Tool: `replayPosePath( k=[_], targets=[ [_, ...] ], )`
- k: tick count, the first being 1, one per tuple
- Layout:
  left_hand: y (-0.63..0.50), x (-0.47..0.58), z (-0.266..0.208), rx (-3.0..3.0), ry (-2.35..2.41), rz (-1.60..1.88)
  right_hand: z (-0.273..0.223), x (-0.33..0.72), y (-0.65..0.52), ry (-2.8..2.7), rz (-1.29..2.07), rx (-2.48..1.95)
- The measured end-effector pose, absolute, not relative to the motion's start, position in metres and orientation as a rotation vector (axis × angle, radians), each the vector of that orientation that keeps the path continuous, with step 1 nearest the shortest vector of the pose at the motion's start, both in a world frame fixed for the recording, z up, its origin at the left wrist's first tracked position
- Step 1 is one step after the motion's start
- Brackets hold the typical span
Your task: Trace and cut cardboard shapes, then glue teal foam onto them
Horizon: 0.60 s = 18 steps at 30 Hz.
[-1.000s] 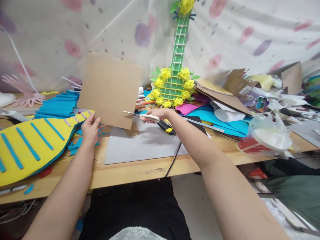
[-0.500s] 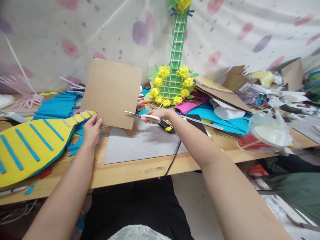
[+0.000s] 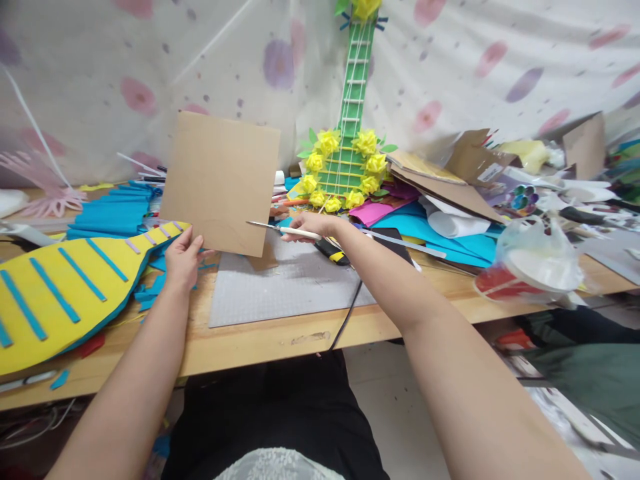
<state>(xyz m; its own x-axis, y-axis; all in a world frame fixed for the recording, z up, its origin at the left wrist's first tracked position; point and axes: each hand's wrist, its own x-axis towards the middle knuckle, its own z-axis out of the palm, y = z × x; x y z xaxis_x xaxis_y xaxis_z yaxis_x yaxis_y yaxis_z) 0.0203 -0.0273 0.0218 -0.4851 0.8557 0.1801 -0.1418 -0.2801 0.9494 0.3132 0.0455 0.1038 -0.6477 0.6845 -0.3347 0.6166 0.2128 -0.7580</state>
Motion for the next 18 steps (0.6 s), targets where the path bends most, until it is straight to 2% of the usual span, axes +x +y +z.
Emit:
replayPosePath(
  k=[18],
  targets=[
    [-0.03,0.033,0.019,0.977,1.254,1.779,0.104,0.315,0.055,-2.571,1.444,-1.151]
  ],
)
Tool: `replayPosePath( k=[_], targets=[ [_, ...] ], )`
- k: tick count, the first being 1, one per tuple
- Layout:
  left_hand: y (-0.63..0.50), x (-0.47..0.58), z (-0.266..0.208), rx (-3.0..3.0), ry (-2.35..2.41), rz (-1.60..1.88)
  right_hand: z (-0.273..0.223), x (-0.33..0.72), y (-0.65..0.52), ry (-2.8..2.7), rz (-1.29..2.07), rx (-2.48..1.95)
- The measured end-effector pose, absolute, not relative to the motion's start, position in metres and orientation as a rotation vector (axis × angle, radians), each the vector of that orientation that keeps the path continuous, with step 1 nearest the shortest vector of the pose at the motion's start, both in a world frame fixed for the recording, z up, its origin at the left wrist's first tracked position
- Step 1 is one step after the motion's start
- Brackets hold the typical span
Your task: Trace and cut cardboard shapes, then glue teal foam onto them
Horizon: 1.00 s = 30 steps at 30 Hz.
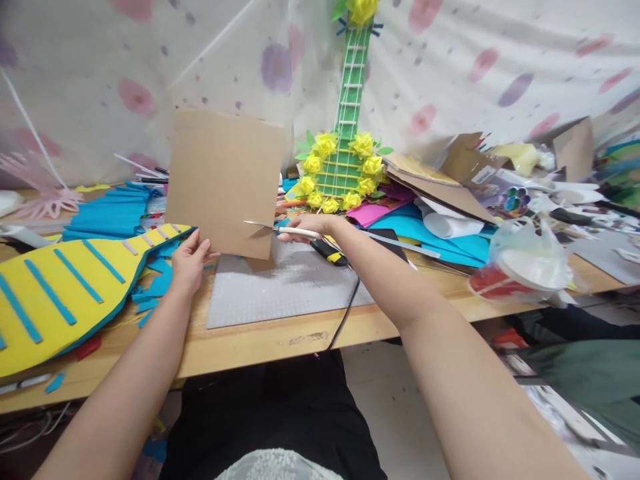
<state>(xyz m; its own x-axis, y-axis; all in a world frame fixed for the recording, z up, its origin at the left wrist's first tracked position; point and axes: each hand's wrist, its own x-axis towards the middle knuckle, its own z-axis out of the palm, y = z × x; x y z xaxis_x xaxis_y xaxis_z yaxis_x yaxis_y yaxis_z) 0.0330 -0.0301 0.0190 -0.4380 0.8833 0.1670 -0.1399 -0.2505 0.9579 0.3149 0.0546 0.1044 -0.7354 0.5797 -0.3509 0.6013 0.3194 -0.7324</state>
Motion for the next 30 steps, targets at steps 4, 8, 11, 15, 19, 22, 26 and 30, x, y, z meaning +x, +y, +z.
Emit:
replayPosePath(
  k=[4,8,11,15,19,22,26,30],
  targets=[
    [-0.029,0.033,0.019,0.959,1.268,1.813,0.101,0.315,0.054,2.569,-1.417,1.137],
    [-0.03,0.034,0.02,0.97,1.253,1.796,0.102,0.314,0.047,2.525,-1.472,1.219],
    [-0.03,0.034,0.02,0.954,1.25,1.785,0.102,0.315,0.043,2.5,-1.456,1.322],
    [-0.029,0.034,0.019,0.927,1.257,1.789,0.101,0.317,0.041,2.517,-1.411,1.379],
    [-0.028,0.033,0.019,0.923,1.255,1.817,0.098,0.315,0.042,2.555,-1.406,1.368],
    [-0.028,0.032,0.02,0.932,1.272,1.839,0.099,0.314,0.043,2.58,-1.405,1.318],
    [-0.028,0.033,0.02,0.966,1.321,1.87,0.105,0.314,0.045,2.534,-1.368,1.274],
    [-0.029,0.036,0.02,0.981,1.346,1.865,0.113,0.317,0.046,2.443,-1.403,1.206]
  ],
)
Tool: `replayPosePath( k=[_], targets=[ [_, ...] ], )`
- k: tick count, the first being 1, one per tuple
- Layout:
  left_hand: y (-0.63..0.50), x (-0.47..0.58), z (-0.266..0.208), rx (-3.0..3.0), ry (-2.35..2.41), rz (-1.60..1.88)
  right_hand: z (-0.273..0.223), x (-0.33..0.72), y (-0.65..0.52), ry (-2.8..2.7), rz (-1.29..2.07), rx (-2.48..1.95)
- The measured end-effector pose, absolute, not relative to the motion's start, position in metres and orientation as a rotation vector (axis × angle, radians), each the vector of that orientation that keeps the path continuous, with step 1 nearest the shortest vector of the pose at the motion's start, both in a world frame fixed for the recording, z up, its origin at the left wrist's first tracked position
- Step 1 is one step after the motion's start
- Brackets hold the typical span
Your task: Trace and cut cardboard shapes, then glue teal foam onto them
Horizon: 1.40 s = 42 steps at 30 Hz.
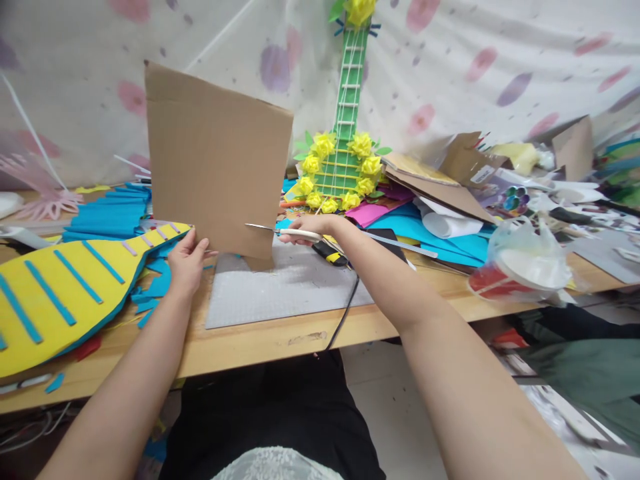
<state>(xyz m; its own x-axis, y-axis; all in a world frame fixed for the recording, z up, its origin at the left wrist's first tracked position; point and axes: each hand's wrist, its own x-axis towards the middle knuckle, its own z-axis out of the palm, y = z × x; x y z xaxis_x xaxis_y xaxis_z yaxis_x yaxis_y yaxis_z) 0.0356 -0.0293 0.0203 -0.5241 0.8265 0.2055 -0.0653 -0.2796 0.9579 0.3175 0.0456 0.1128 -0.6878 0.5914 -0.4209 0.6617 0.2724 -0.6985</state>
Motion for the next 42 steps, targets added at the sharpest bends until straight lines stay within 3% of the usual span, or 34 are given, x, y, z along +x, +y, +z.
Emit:
replayPosePath(
  k=[5,21,34,42],
  targets=[
    [-0.029,0.036,0.019,0.978,1.353,1.85,0.115,0.323,0.043,2.308,-1.508,1.17],
    [-0.025,0.033,0.013,1.045,1.427,1.855,0.129,0.315,0.04,2.192,-1.265,1.324],
    [-0.03,0.038,0.015,1.181,1.489,1.756,0.115,0.297,0.042,2.168,-1.456,1.22],
    [-0.024,0.029,0.008,1.314,1.518,1.807,0.139,0.292,0.036,2.184,-1.251,1.316]
  ],
)
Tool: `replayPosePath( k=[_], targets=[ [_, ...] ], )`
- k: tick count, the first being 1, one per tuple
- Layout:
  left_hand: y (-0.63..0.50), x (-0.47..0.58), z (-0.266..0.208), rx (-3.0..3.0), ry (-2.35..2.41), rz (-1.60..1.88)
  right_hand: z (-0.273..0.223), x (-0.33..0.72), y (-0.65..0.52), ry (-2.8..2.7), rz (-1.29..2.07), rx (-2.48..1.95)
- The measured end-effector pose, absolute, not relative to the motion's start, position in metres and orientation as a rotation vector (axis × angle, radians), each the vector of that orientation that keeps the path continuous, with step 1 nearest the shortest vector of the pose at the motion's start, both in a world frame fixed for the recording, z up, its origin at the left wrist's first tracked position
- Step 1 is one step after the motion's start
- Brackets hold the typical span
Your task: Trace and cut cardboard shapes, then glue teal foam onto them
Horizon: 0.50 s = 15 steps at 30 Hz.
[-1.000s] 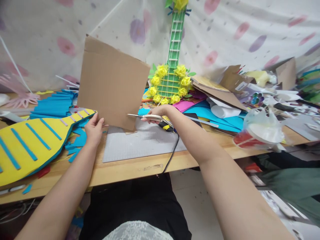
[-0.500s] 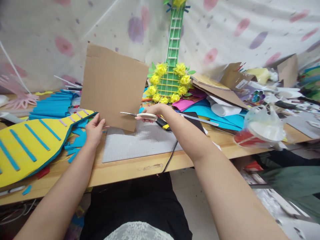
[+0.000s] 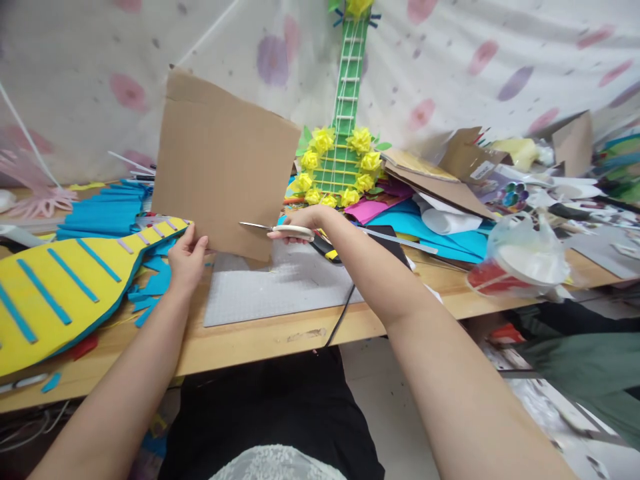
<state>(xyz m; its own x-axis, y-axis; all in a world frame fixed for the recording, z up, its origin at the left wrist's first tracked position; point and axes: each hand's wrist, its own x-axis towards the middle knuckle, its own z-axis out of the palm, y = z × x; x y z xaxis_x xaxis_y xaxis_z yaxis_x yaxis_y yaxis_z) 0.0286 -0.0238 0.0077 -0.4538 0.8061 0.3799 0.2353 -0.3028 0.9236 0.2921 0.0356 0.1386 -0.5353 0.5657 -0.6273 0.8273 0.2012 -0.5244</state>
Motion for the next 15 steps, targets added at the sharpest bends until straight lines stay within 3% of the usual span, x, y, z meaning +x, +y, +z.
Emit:
replayPosePath(
  k=[7,15],
  targets=[
    [-0.032,0.045,0.024,0.938,1.195,1.884,0.14,0.279,0.031,2.364,-1.252,1.287],
    [-0.03,0.048,0.015,1.105,1.483,1.992,0.089,0.275,0.035,2.363,-1.655,1.215]
  ],
)
